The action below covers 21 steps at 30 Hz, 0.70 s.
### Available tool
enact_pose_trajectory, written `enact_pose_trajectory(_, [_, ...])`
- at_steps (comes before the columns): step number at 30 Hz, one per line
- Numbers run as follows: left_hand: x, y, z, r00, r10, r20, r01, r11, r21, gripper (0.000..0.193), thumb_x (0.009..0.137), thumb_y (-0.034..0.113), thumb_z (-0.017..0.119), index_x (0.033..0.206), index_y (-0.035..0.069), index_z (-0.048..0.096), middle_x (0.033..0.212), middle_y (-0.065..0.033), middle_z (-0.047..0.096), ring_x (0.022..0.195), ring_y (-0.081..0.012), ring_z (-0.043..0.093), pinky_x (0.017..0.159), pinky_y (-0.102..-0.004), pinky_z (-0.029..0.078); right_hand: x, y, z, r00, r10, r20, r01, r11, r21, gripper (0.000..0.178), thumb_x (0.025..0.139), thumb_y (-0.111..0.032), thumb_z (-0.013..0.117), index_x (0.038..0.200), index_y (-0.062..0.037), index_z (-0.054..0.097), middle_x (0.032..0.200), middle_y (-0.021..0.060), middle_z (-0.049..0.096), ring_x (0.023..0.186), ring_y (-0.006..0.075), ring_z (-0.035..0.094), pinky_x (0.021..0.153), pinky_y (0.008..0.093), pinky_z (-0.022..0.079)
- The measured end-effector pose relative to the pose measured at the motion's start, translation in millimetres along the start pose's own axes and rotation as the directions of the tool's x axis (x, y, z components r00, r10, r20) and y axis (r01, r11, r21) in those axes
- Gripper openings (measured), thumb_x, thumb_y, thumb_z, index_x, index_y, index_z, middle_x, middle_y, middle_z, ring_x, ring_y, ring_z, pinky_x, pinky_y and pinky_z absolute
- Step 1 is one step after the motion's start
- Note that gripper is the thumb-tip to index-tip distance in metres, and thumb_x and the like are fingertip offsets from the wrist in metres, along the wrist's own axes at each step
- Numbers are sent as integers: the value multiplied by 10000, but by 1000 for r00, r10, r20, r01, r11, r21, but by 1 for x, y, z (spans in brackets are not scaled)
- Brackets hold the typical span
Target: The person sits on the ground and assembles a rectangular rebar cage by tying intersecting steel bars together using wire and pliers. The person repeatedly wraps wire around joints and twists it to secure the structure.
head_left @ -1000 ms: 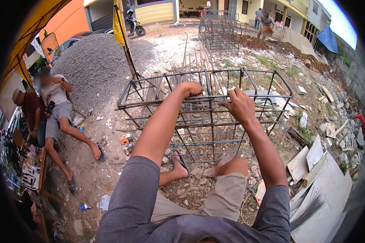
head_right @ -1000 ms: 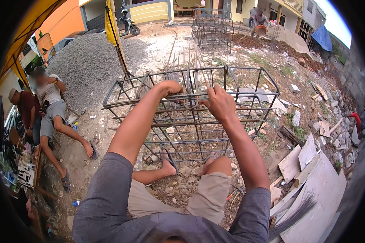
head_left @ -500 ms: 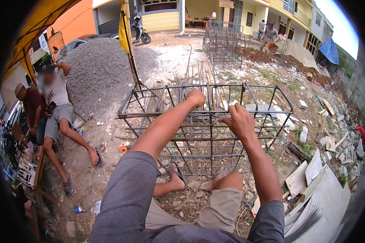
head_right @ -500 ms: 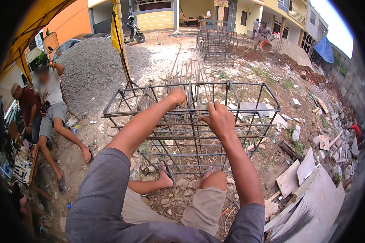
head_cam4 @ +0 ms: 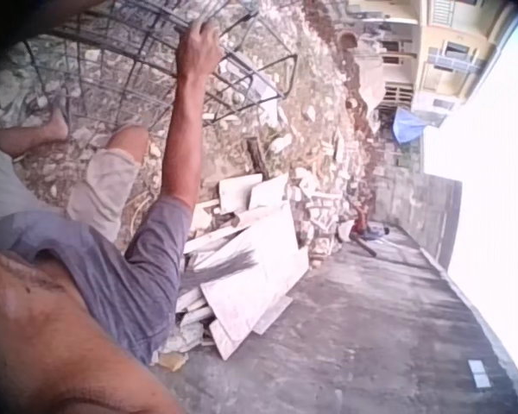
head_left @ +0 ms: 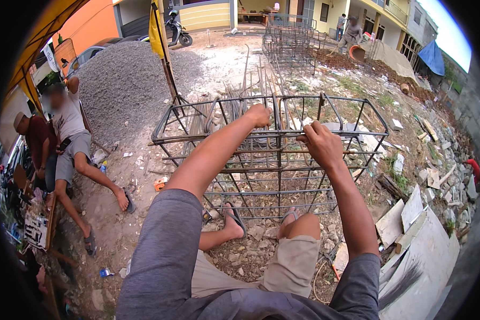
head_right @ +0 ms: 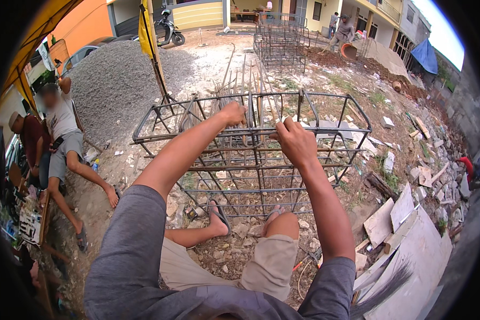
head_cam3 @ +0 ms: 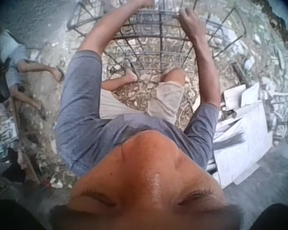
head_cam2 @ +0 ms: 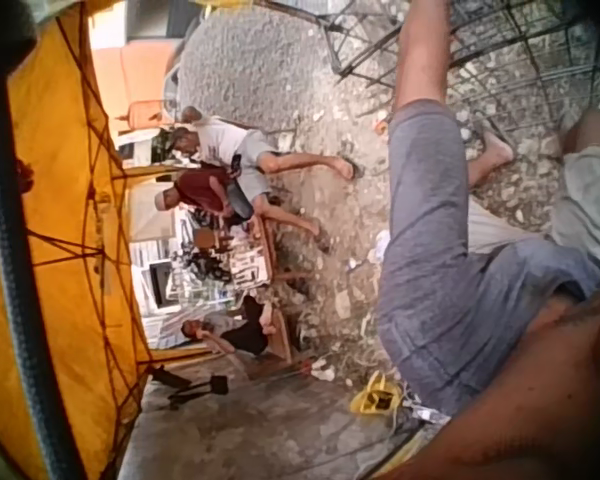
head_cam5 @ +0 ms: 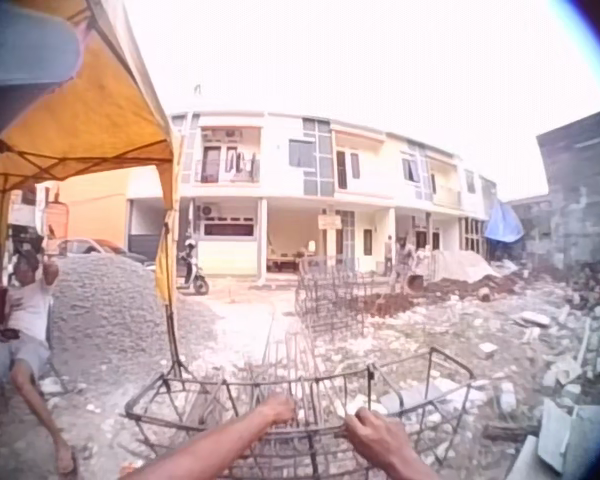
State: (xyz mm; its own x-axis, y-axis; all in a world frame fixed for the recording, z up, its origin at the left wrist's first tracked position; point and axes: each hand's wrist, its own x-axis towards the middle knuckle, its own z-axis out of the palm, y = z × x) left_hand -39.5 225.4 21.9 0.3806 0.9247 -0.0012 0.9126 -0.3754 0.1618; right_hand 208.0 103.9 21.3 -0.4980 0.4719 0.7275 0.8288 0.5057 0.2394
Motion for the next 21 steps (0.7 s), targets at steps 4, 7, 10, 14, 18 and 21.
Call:
enact_pose_trajectory(4, [3,-17,14,995,-50,-91,26,966,-256,424,1012,310,542,1063,-102,632,935,-158,755,694,-213,633,680,-356,527,5,-2,-2,1000,-13,20,12,1000,17,305,875,-403,696,902,-122,580,857,24,593,765,200,664,546,344,519])
enact_pose_trajectory(7, [-2,-4,9,992,-128,-24,110,922,-371,318,956,268,589,1050,-11,709,961,-159,753,899,-294,682,790,-402,551,0,1,1,1000,-5,12,5,999,33,294,875,-394,701,925,-124,594,859,23,595,768,196,663,551,341,522])
enact_pose_trajectory(10, [-10,7,1,960,-262,95,263,736,-624,392,970,298,571,1025,-63,715,945,-135,762,964,-305,699,847,-407,549,-3,3,4,1000,-3,-23,4,999,47,289,864,-383,718,938,-126,609,865,16,607,764,200,666,541,337,514])
enact_pose_trajectory(14, [-17,7,0,972,-236,6,201,814,-545,501,994,339,517,1032,-136,673,1056,-227,721,1021,-365,675,929,-414,513,-6,1,2,999,-2,-43,5,998,64,287,858,-367,731,947,-121,612,881,16,616,768,202,666,543,337,517])
enact_pose_trajectory(18, [-9,-14,15,957,-261,-123,181,875,-448,466,997,367,550,973,-89,643,951,-229,688,854,-314,652,787,-421,510,-3,-6,1,997,-21,-70,26,996,80,271,883,-380,698,978,-136,629,863,15,607,757,195,662,527,339,530])
enact_pose_trajectory(21, [-8,-9,14,973,-105,-205,40,955,-295,437,993,361,575,967,-74,618,861,-193,693,743,-271,658,683,-412,520,-8,1,0,998,-13,-61,16,998,59,270,881,-381,701,973,-136,632,857,14,607,752,192,668,516,338,531])
